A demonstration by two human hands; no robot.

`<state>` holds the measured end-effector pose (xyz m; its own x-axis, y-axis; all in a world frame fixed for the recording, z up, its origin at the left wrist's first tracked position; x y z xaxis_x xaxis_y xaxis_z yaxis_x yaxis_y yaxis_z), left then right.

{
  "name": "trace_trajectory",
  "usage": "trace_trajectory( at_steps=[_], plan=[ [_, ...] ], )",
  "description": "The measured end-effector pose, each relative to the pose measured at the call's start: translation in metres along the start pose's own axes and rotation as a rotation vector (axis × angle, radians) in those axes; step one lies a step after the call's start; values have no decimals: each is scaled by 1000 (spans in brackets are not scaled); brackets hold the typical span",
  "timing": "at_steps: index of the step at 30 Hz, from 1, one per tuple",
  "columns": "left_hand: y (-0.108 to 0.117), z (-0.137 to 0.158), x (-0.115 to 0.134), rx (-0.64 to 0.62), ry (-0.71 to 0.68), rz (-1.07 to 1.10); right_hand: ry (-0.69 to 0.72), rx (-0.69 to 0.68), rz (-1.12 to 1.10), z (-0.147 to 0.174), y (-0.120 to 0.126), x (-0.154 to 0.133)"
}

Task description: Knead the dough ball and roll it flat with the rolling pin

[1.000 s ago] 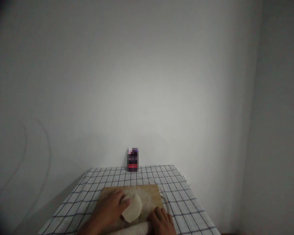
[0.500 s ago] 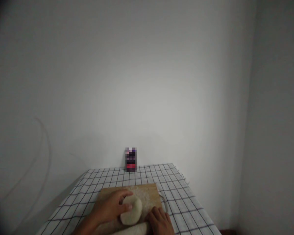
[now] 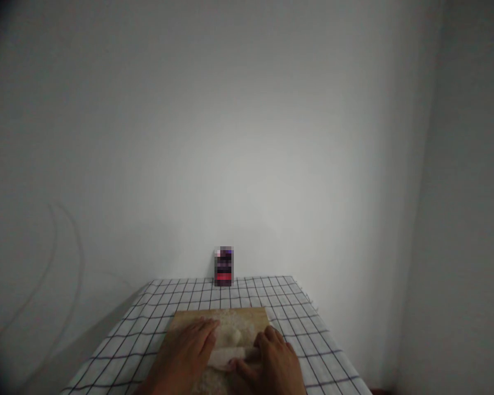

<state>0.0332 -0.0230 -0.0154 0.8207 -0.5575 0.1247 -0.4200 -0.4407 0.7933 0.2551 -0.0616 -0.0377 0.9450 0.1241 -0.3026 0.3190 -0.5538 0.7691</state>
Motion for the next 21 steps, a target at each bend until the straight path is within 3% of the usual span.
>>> trace_trajectory(
  at_steps=[4, 10, 12, 16, 21],
  plan=[
    [-12, -8, -9, 101, -60, -29, 61, -121, 47, -29, 20, -15],
    [-26, -15, -23, 193, 14, -40, 152, -207, 31, -67, 10, -7],
    [-35, -14, -28, 226, -30, -70, 180, -192, 26, -72, 2, -2],
    [-46, -7, -35, 309, -254, -150, 271, -107, 43, -68, -18, 9],
    [-45, 9, -41, 287, -250, -124, 345, 58, -13, -40, -43, 33]
  ],
)
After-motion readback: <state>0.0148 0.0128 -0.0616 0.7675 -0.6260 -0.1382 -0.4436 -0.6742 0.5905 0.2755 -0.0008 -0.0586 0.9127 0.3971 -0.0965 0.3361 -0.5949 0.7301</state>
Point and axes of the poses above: each hand's wrist, its own z-axis away from the middle knuckle, its own y-axis out of the back of the hand, x = y × z, the point moved 2 cm from there along -z, towards the middle knuckle, and after that the axes turned 12 degrees about x, right-handed, at the moved point
